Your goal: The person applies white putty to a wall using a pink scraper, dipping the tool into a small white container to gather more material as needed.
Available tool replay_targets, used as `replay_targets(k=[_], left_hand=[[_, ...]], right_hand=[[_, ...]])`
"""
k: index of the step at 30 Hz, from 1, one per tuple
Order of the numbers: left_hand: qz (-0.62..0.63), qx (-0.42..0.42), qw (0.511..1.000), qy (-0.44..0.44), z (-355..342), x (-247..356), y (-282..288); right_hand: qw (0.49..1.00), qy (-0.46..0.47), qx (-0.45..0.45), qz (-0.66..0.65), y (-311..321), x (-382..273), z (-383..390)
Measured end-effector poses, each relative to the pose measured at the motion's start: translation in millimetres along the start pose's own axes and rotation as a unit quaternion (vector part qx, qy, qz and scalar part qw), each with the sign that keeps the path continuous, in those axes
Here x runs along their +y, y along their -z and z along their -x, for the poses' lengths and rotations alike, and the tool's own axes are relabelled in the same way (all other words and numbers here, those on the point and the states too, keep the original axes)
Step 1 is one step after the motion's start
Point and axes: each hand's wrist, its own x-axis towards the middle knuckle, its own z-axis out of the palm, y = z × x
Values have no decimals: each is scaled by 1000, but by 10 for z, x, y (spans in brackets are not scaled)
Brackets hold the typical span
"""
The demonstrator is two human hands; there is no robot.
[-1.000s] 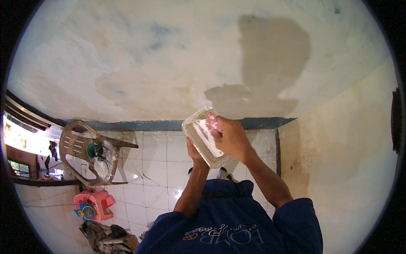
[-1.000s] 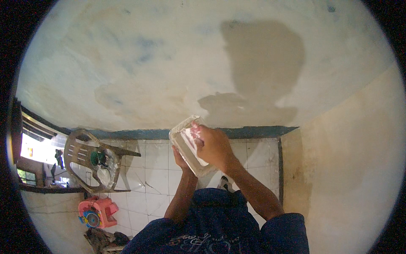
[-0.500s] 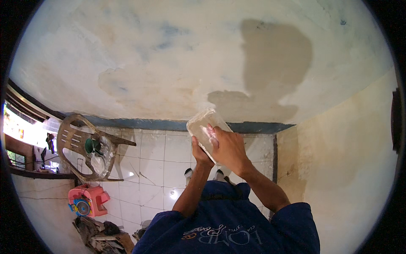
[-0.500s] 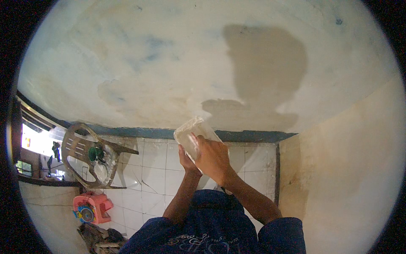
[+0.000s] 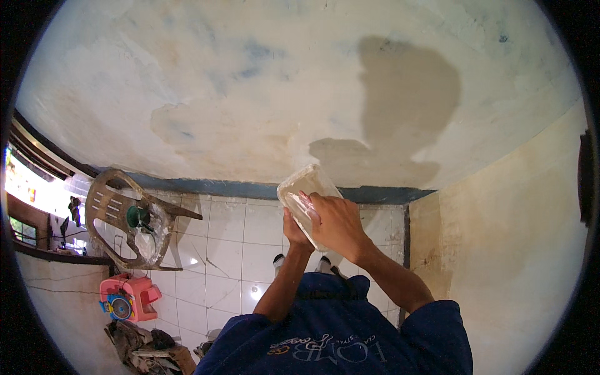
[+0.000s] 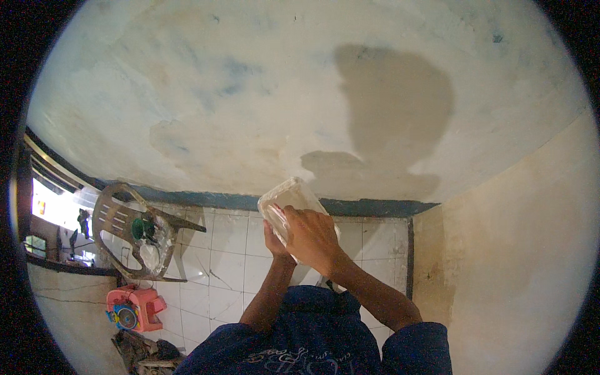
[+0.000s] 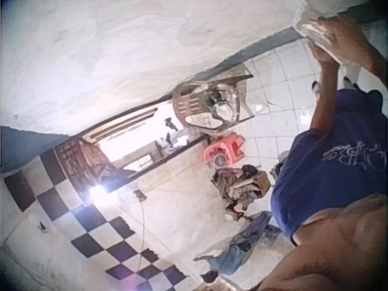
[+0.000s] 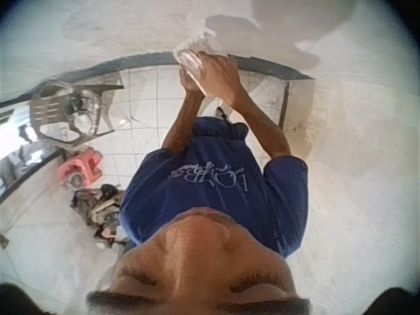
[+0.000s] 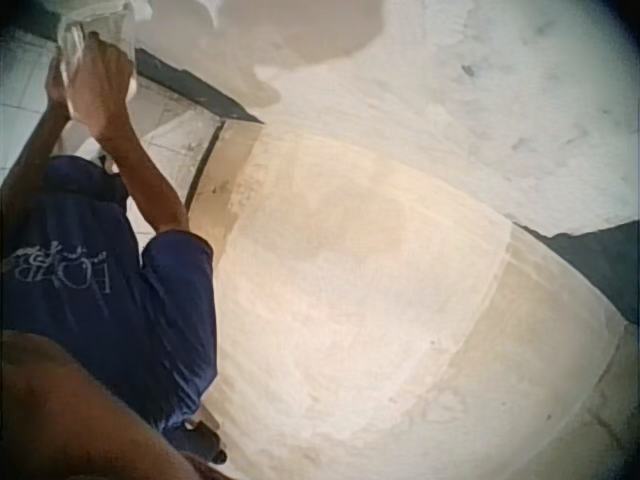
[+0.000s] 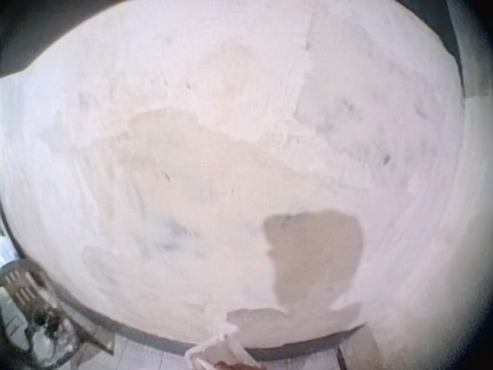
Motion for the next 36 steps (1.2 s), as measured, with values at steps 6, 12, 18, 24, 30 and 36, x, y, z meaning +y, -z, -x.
replay_targets(k=[6, 12, 18, 24, 30, 36], left_hand=[[-249, 238, 938, -36, -26, -96, -303], [-258, 238, 936, -33, 44, -72, -287], [-279, 270, 921, -29, 44, -70, -314], [-270, 236, 933, -34, 57, -68, -320], [-266, 299, 915, -47, 52, -113, -423], [-257, 272, 926, -44, 76, -95, -414]], right_hand=[[997, -13, 49, -59, 16, -17, 53], [994, -41, 70, -68, 33, 166, 34], [994, 11, 77, -79, -53, 155, 77], [993, 3, 75, -90, -11, 92, 111], [991, 6, 85, -103, -35, 119, 121], [987, -39, 98, -123, 0, 156, 102]])
